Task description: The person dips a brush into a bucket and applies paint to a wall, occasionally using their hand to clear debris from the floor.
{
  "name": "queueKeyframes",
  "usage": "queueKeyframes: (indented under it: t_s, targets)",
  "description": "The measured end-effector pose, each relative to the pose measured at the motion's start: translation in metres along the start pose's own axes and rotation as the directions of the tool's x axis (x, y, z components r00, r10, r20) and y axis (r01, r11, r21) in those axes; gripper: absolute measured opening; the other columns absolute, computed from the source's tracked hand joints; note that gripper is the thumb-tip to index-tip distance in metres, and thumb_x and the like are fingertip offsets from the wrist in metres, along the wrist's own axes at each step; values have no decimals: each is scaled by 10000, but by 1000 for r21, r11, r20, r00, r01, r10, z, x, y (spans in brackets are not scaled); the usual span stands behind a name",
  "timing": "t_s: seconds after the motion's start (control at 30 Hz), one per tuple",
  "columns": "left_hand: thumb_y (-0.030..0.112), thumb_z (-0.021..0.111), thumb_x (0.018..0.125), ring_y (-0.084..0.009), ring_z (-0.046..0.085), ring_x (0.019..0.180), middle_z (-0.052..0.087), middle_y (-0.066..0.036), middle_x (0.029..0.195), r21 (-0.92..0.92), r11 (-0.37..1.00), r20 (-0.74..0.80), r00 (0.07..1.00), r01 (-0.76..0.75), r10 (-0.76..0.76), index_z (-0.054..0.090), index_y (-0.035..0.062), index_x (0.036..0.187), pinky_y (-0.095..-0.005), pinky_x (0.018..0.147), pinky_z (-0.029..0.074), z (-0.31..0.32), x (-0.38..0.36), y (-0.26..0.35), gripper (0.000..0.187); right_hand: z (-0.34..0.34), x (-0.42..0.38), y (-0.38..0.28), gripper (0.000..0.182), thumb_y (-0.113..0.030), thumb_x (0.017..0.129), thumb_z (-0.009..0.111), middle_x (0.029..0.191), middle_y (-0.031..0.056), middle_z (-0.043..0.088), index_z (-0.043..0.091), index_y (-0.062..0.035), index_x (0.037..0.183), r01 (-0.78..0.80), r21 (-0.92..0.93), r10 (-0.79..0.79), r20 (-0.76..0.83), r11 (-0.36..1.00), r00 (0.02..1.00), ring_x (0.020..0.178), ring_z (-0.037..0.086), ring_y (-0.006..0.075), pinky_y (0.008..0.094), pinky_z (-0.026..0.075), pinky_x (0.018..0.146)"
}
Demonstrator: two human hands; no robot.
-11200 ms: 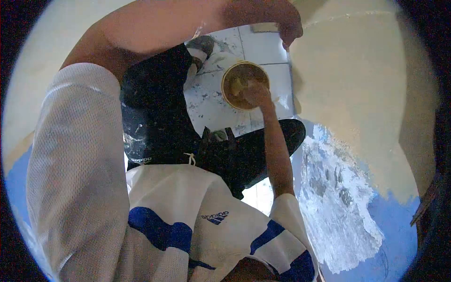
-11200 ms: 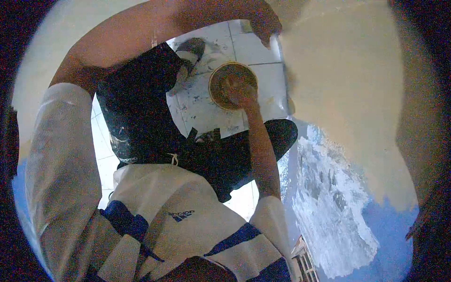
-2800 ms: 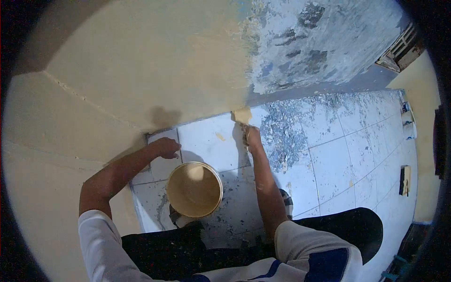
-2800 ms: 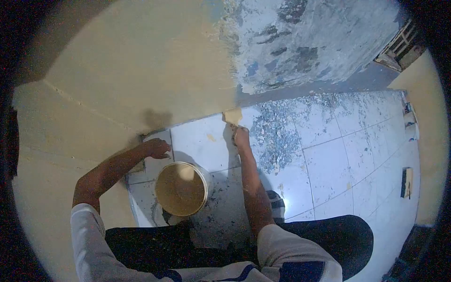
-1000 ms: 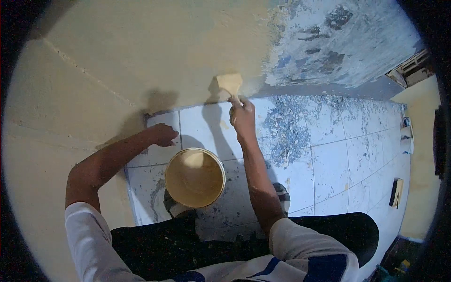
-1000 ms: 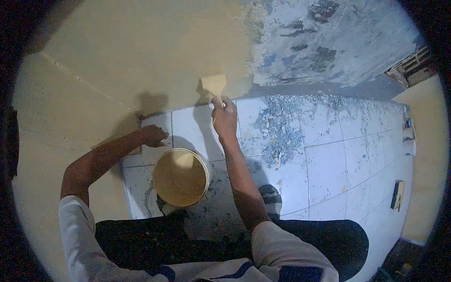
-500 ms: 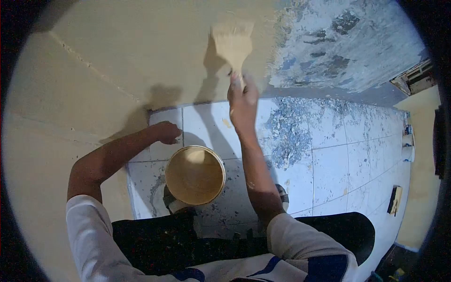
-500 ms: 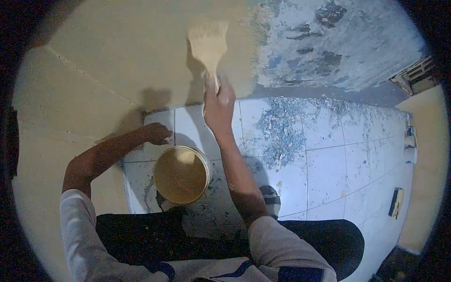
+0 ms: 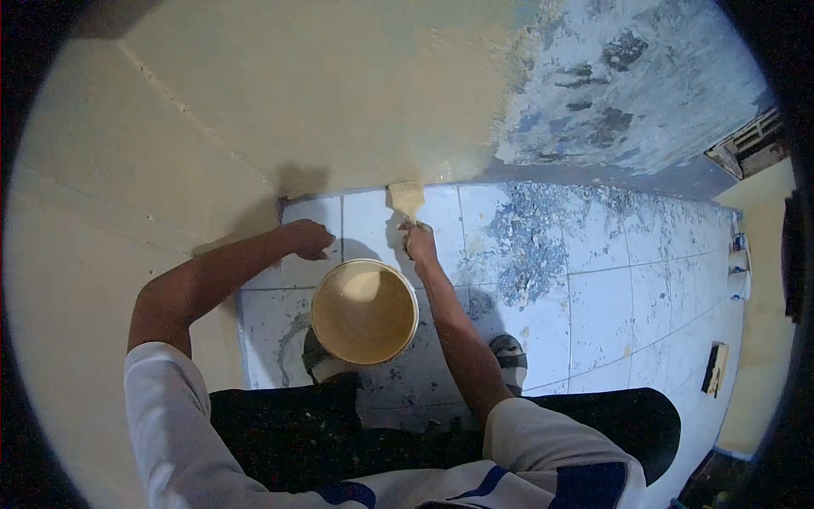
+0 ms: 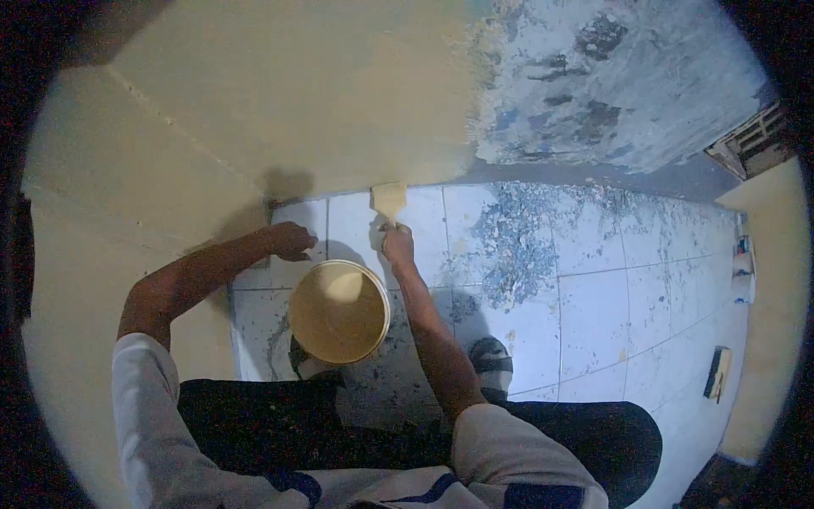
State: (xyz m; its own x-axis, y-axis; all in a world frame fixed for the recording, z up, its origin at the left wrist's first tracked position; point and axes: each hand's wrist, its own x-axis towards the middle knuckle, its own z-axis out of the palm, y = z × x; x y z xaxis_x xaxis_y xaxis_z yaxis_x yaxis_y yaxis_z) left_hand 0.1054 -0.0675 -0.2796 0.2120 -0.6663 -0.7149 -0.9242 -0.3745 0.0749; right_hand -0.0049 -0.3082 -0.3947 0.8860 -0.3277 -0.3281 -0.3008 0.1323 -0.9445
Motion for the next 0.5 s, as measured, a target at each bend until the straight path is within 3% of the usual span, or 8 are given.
queueKeyframes:
  t_s: [0.03,0.13,0.23,0.33,0.37,0.5]
  targets:
    - [396,594,877,-362,625,977,651,-177,999,7,1000,-3,1000,-9,9,579,17,1034,-476,842,509,1,0,0,411,2,-12,-27,228,-227,949,476,537,-36,411,609,-56,878,-119,95,116,34,988,993,422,364,73,245,259,386]
    - [407,591,878,-362,625,980,650,-177,1008,27,999,-27,999,-41,42,582,18,1039,-473,843,510,10,-1,-2,422,8,-10,-73,178,-174,929,465,550,-33,400,586,-56,870,-115,153,108,53,981,993,434,370,73,241,270,396]
    - [414,592,876,-362,624,984,647,-181,1014,29,999,-9,999,-33,33,584,21,1050,-473,846,509,25,5,-8,429,15,-10,-120,142,-194,930,519,569,-43,388,550,-64,883,-101,333,50,160,937,986,452,371,69,234,278,413]
    - [413,600,870,-360,621,990,644,-185,1019,12,1000,16,1000,-26,25,584,23,1057,-476,853,504,27,3,-15,433,36,-43,-173,171,-235,924,580,612,-46,396,519,-76,900,106,301,-131,66,948,989,484,376,59,224,285,432]
    - [412,605,868,-359,620,992,643,-186,1021,1,1000,22,999,-31,31,583,23,1059,-477,856,503,26,3,-13,434,38,-49,-191,216,-285,919,611,648,-46,408,513,-93,914,-41,399,9,82,916,997,509,376,54,213,295,446]
    - [415,592,873,-358,607,1013,632,-179,1049,-3,1000,15,1000,-2,3,571,24,1073,-477,874,489,25,7,-19,440,42,-73,-238,221,-308,960,540,658,-41,406,508,-100,893,210,299,-239,66,931,969,518,367,55,208,311,459]
